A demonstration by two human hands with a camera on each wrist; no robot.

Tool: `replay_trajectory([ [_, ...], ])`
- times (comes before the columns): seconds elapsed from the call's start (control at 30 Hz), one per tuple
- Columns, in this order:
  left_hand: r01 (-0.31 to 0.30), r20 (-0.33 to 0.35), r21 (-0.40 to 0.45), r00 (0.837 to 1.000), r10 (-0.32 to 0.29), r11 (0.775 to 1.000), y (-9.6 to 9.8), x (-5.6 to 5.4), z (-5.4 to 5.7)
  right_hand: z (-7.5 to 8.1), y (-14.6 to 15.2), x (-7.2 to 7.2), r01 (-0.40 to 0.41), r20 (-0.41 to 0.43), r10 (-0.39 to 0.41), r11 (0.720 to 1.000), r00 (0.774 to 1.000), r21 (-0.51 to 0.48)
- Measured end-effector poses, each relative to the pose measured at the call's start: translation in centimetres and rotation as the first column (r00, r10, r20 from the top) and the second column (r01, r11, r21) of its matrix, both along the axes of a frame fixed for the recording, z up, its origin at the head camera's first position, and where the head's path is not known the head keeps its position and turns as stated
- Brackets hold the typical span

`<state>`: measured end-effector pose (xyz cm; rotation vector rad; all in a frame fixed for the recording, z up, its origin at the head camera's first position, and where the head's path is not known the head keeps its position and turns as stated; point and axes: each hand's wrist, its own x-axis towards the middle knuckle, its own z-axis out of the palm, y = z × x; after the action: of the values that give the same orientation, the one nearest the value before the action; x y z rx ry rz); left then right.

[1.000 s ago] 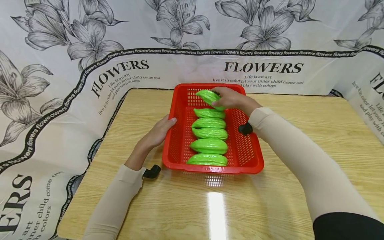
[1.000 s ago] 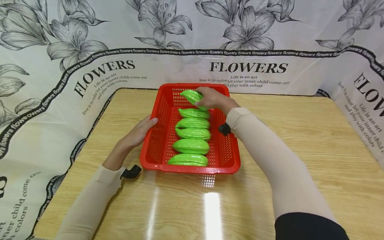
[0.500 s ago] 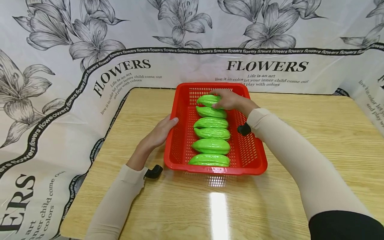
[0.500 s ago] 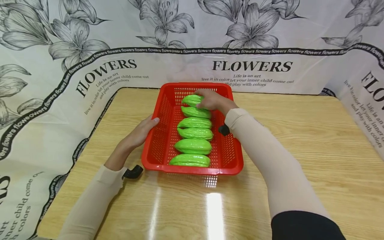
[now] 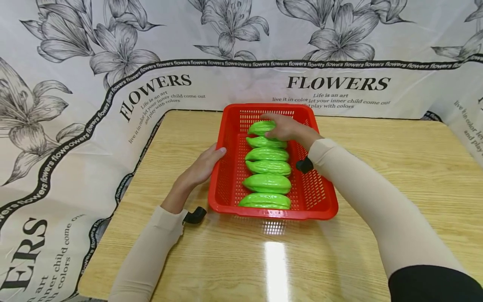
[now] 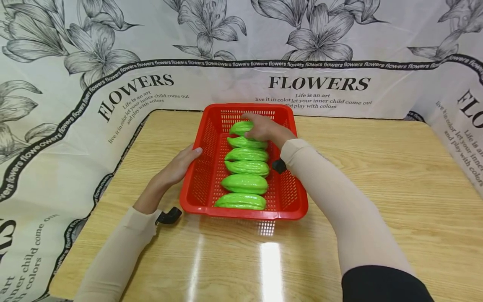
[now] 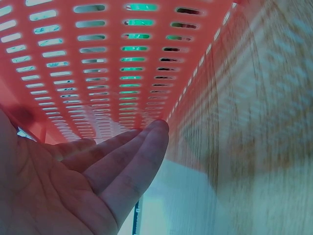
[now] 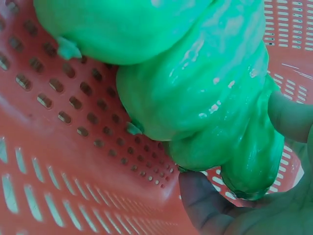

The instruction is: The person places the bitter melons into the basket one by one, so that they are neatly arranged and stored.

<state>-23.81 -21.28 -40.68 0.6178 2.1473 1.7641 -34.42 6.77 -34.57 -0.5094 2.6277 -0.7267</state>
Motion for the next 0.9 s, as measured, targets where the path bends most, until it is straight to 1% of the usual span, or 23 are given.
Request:
replay_trajectory([
  [0.27, 0.011, 0.001, -0.004, 1.0, -0.011, 1.0, 0.3, -0.2, 0.0, 0.7, 0.9, 0.6, 0.07, -0.014, -0.071, 0.997, 0.997, -0.016],
  [0.4, 0.012, 0.004, -0.009, 1.0, -0.012, 1.0, 0.2, -0.5, 0.0, 1.0, 1.3, 0.9, 0.083, -0.049, -0.083, 0.996, 0.995, -0.011],
  [0.57, 0.003, -0.007, -0.032, 1.0, -0.003, 0.999, -0.3, -0.7, 0.1, 1.5, 1.4, 1.3, 0.107, -0.103, -0.108, 0.994, 0.989, -0.016],
  [0.67, 0.0, -0.003, -0.043, 1.0, -0.001, 0.999, -0.8, -0.6, 0.2, 1.9, 1.3, 2.1, 0.119, -0.136, -0.124, 0.992, 0.983, -0.04],
  [0.77, -0.01, 0.011, -0.056, 1.0, 0.011, 0.998, -1.2, -0.4, 0.2, 2.5, 1.2, 3.1, 0.13, -0.139, -0.14, 0.988, 0.98, -0.081],
  [0.9, -0.053, 0.008, -0.106, 0.999, 0.054, 0.993, -1.7, -0.2, 0.6, 3.8, 1.3, 4.7, 0.154, -0.139, -0.169, 0.982, 0.976, -0.112],
])
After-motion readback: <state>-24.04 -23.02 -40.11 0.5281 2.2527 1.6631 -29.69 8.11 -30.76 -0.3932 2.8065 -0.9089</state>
